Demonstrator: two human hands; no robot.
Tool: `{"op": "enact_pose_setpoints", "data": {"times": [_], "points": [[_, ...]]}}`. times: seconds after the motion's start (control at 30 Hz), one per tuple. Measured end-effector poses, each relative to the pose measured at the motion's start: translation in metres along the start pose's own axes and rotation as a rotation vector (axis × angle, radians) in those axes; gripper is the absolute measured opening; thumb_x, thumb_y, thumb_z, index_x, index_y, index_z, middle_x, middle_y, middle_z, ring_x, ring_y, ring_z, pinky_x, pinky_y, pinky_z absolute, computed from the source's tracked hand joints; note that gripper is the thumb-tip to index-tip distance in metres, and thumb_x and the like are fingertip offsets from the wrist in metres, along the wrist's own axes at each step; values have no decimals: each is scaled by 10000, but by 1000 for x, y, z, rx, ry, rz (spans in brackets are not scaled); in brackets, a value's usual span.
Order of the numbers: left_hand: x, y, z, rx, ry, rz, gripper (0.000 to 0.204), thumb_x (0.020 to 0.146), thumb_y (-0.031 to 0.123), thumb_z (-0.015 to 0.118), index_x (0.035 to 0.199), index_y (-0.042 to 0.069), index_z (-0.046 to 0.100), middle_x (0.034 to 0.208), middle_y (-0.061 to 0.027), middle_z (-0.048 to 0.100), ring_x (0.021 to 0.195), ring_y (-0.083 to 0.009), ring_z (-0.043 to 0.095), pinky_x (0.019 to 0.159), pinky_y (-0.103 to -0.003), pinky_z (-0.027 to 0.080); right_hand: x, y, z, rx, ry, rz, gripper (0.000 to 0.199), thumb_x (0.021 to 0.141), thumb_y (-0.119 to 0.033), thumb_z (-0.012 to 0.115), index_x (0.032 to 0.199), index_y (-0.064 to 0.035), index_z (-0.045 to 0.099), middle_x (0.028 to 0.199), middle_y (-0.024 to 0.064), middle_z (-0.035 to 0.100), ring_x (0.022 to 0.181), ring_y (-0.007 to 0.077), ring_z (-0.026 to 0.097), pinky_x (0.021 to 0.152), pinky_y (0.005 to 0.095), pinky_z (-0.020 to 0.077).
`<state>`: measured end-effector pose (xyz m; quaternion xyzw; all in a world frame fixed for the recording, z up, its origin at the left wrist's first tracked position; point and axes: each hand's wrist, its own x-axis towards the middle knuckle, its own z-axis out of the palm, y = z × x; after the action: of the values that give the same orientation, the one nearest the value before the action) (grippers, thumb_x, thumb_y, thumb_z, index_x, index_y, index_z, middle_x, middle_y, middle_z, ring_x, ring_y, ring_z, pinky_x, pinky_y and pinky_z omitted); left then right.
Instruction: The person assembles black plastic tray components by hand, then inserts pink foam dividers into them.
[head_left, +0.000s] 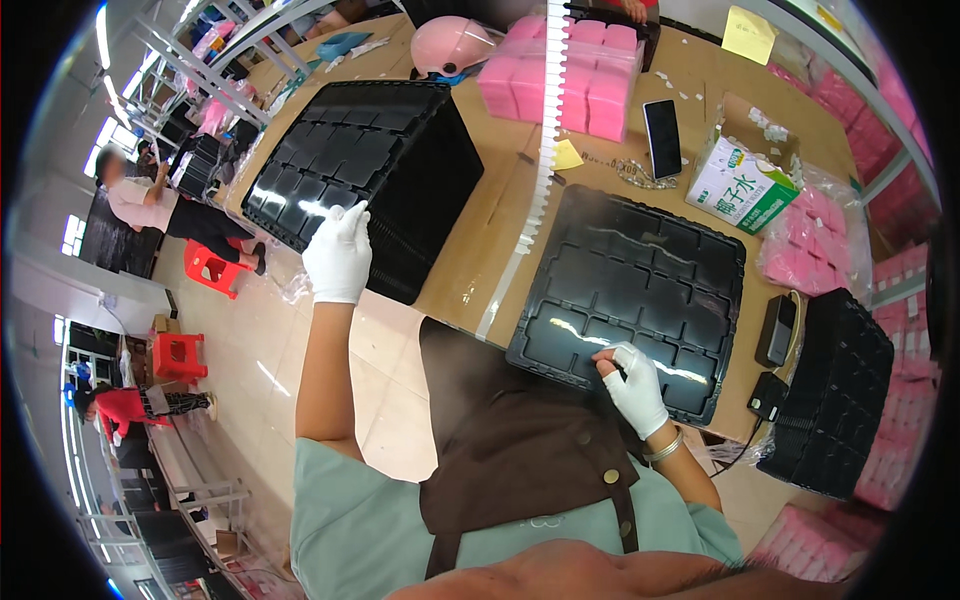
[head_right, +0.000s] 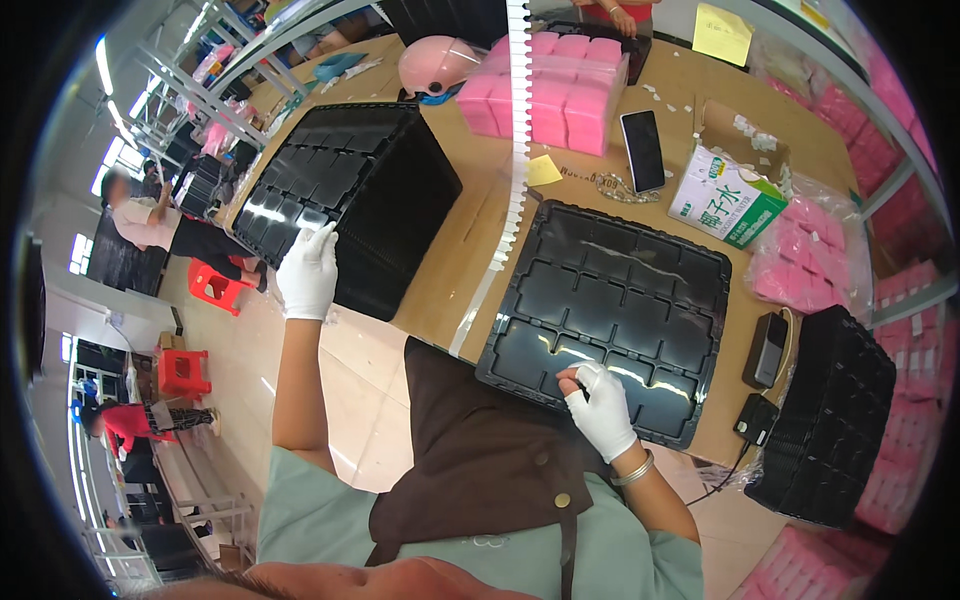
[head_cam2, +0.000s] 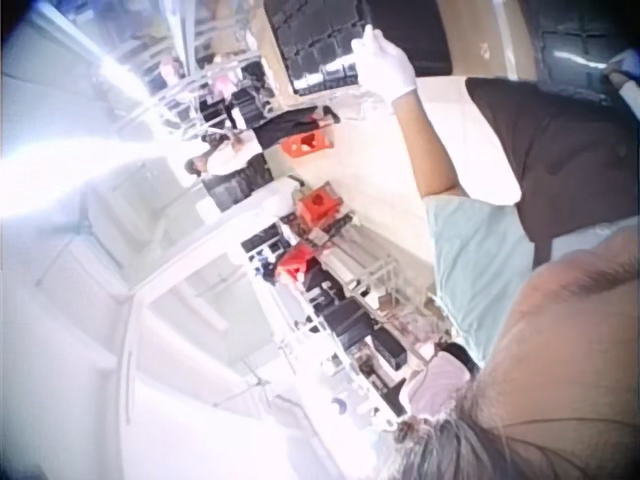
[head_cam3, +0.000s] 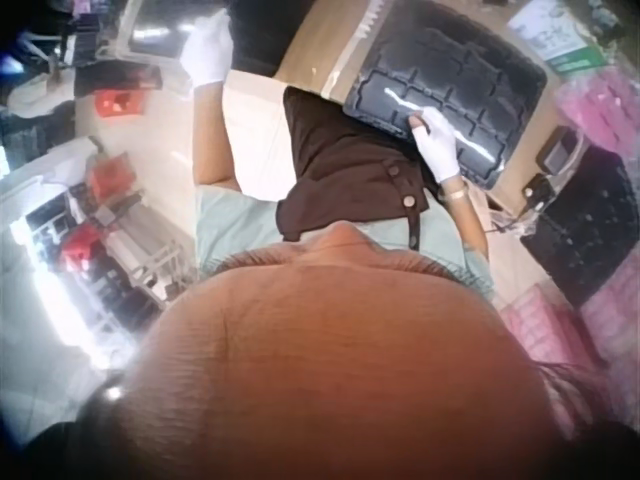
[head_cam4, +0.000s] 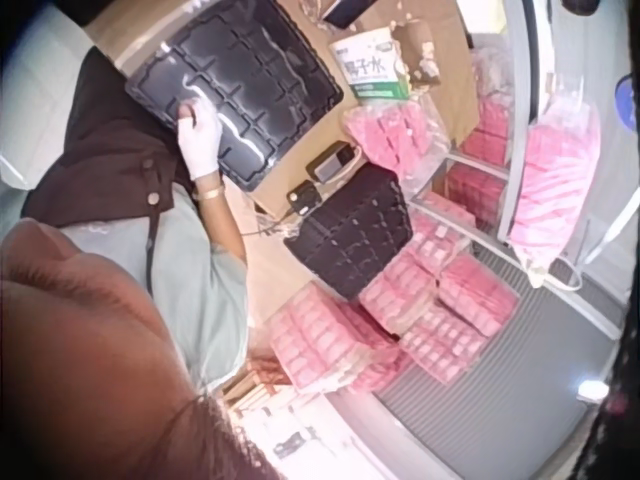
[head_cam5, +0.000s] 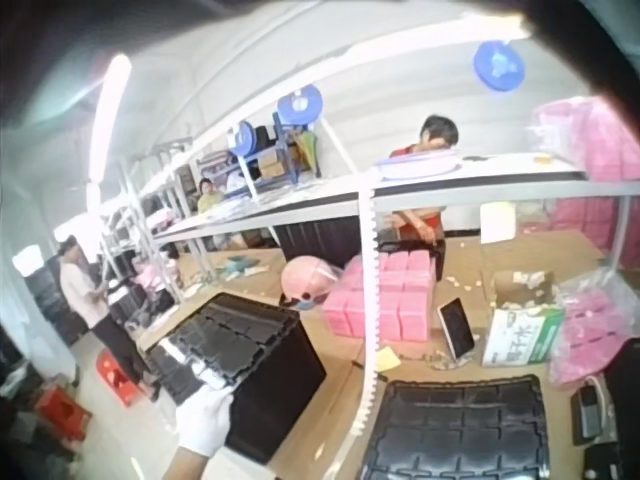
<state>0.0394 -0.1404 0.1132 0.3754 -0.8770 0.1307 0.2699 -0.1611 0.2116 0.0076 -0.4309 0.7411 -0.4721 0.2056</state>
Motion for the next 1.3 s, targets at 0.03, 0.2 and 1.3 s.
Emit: {"op": "enact_pose_setpoints", "data": {"times": [0.03, 0.2, 1.3], "points": [[-1, -3, 2, 4, -26, 1, 165, 911, 217, 572, 1017, 136, 669, 852, -67, 594, 725, -281, 624, 618, -379, 505, 1, 1, -1, -4, -3, 3, 100, 826, -110, 646, 889, -33, 661, 875, 130, 653, 818, 313, 624, 729, 360, 487], [-2, -2, -1, 7, -59, -10, 177, 910, 201, 565, 1041, 140, 668, 889, -60, 604, 749, -274, 624, 635, -379, 505, 2, 10, -6, -17, 13, 31, 107, 829, -110, 646, 889, -22, 660, 868, 131, 649, 810, 301, 625, 727, 351, 488], [-34, 141, 73, -1617, -472, -819, 182, 903, 187, 662, 970, 23, 618, 857, -26, 664, 585, -12, 488, 484, -174, 344, 131, -21, 98, 728, 90, 303, 151, 848, -113, 690, 956, -18, 642, 835, -10, 642, 752, 56, 557, 685, 209, 448]]}}
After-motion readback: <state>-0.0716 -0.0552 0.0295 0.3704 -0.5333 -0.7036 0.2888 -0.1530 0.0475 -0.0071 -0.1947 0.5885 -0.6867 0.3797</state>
